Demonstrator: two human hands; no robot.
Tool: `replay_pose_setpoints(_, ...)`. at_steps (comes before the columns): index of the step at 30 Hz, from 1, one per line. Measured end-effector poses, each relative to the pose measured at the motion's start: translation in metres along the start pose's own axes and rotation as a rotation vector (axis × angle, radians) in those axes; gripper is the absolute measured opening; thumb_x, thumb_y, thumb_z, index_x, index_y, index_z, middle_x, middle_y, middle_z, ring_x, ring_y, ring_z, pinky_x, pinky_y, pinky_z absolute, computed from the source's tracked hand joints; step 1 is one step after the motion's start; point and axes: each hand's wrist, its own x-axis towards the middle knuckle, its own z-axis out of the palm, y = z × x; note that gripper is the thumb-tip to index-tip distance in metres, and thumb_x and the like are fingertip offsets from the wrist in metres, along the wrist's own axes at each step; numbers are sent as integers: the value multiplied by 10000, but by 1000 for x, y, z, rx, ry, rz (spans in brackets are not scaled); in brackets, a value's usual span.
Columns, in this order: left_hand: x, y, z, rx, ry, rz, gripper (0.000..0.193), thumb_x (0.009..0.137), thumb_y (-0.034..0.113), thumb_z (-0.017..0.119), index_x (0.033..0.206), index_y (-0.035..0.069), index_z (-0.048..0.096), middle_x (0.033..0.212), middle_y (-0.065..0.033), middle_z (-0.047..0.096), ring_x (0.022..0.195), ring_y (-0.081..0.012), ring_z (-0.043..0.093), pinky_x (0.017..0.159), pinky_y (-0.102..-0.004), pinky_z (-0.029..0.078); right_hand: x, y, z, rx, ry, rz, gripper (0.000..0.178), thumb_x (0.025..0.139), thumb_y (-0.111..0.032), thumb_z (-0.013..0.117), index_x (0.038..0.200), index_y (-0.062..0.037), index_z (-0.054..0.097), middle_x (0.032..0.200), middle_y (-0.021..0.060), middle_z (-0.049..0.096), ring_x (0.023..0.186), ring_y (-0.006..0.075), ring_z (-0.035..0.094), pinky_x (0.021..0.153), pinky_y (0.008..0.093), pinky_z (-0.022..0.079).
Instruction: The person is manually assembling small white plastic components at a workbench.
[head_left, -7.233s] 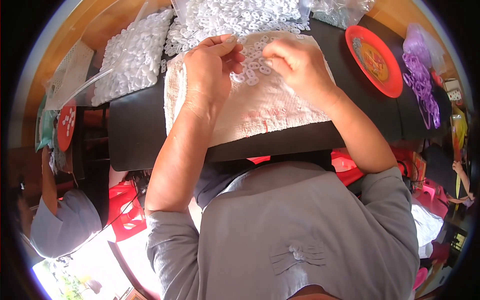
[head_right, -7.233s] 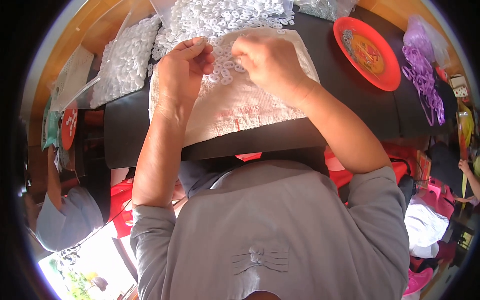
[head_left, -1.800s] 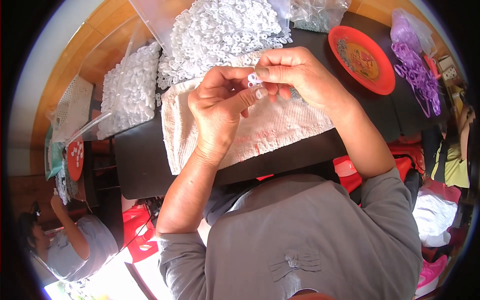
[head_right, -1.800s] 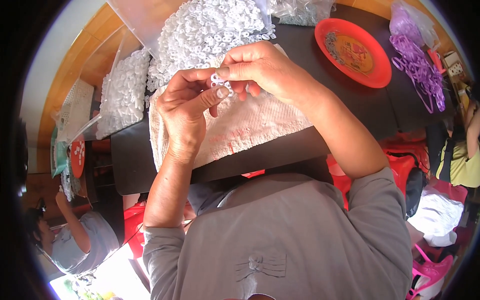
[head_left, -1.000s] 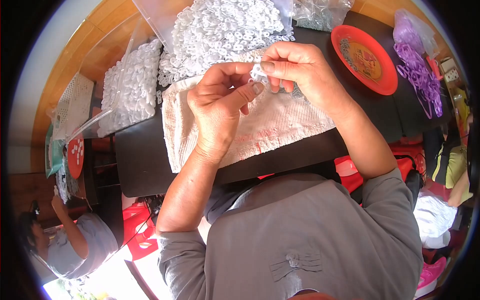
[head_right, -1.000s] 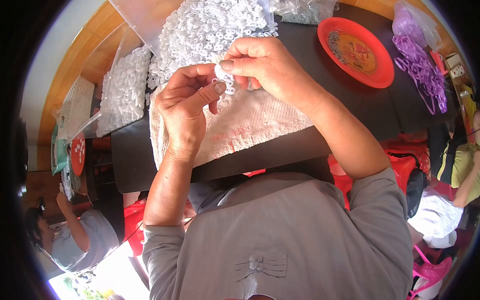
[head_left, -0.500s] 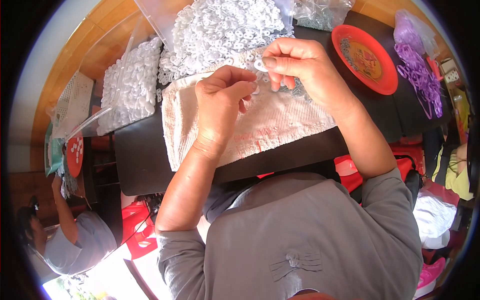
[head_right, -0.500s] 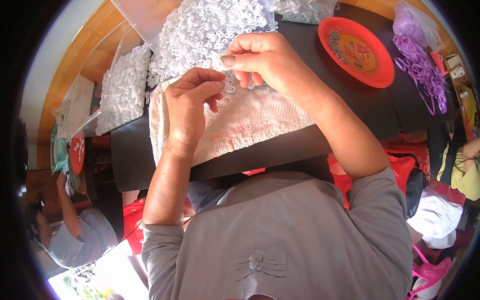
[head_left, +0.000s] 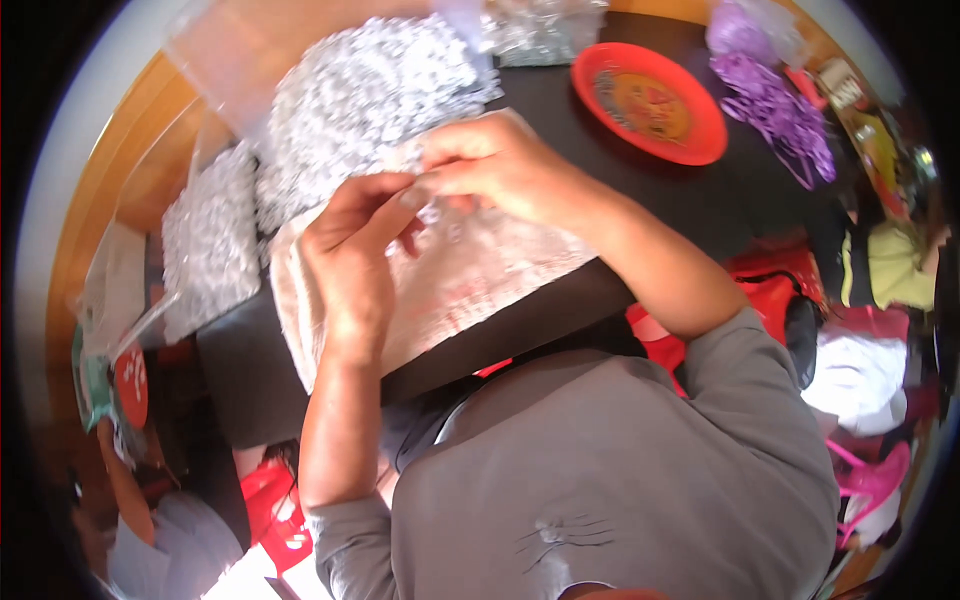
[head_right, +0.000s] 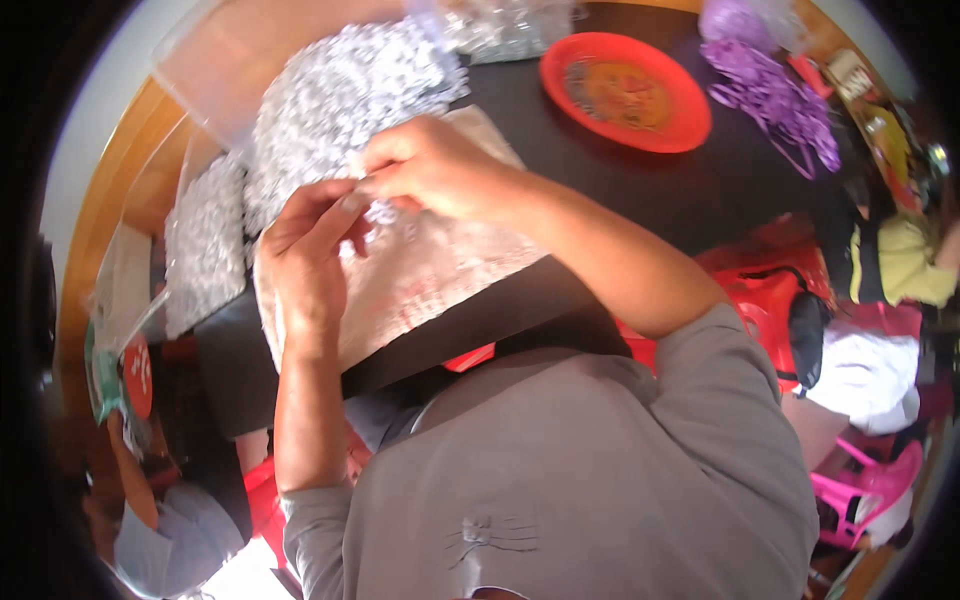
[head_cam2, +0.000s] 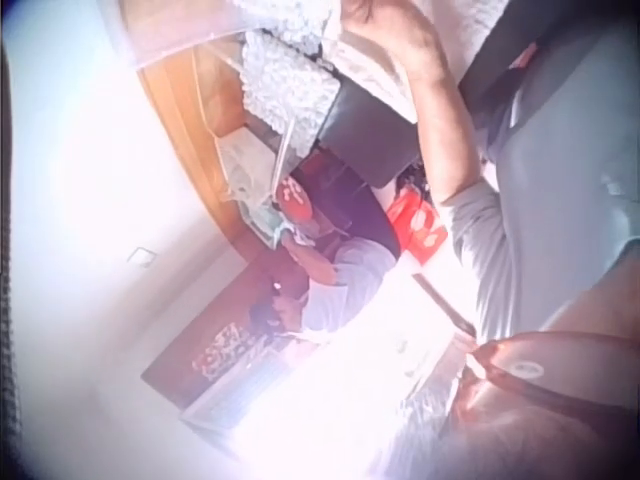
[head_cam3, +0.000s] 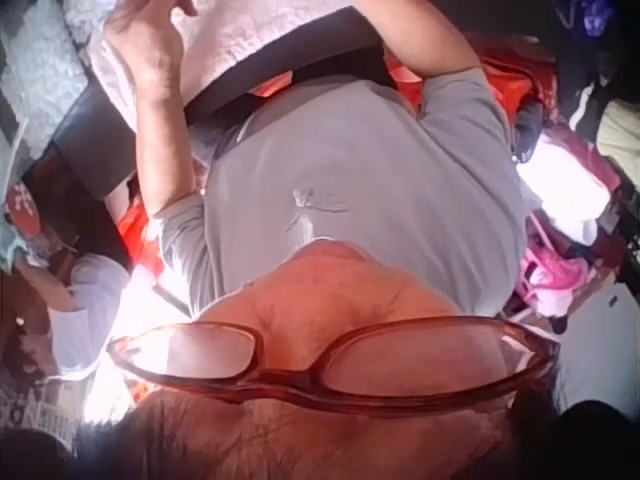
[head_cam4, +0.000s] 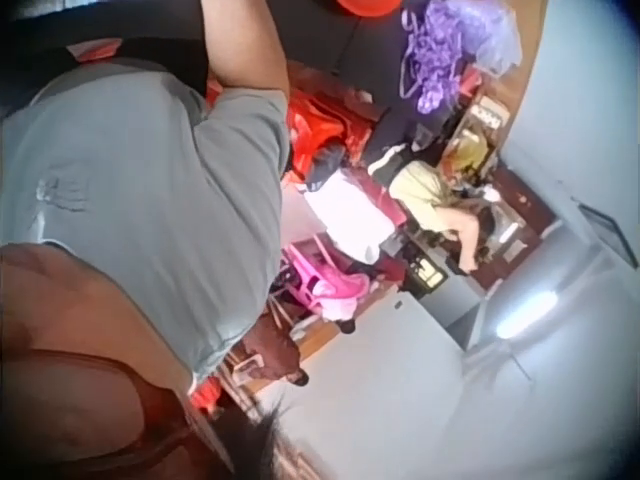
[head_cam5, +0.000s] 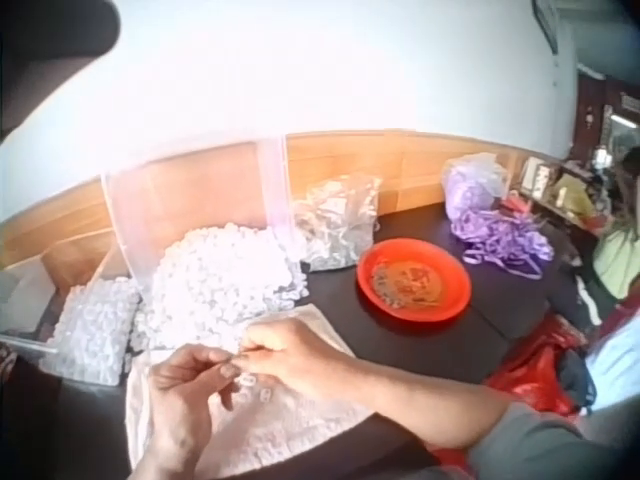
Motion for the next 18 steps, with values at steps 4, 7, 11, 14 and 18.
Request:
replay_pose_setpoints(4,-3,-1,4,67,-10,20,98,867,-40,647,964,-38,663,793,-71,663,633,-95,575,550,-217,451,-3,-6,1,-19,31,53,134,880,-111,651,797,-6,652,622,11,588,562,63,545,504,237,392)
replay_pose_setpoints(7,-4,-6,2,152,-35,36,125,865,-57,630,980,-24,667,813,-46,651,653,-87,567,571,-217,455,-6,-11,-5,-96,16,67,139,872,-120,656,786,-11,657,621,25,607,552,65,558,506,238,409)
replay_pose_setpoints(11,-3,-11,-1,505,-136,201,186,842,-80,616,1007,-11,666,827,2,596,706,-77,545,622,-218,437,-3,-6,-70,-851,209,-35,167,824,-188,653,860,-25,659,747,107,676,704,214,652,652,359,496)
replay_pose_setpoints(14,-5,-9,3,660,-170,338,190,825,-99,580,981,-17,652,807,-64,560,692,-142,560,637,-252,443,-20,9,-137,-1481,479,10,138,831,-88,559,933,-26,627,799,200,663,816,398,648,683,499,490)
replay_pose_setpoints(18,-5,-8,7,756,-185,448,184,819,-110,549,942,-14,644,819,-124,565,677,-233,584,632,-302,468,-37,38,-186,-1699,408,245,195,761,-3,565,955,-11,579,792,220,650,782,406,646,644,523,482)
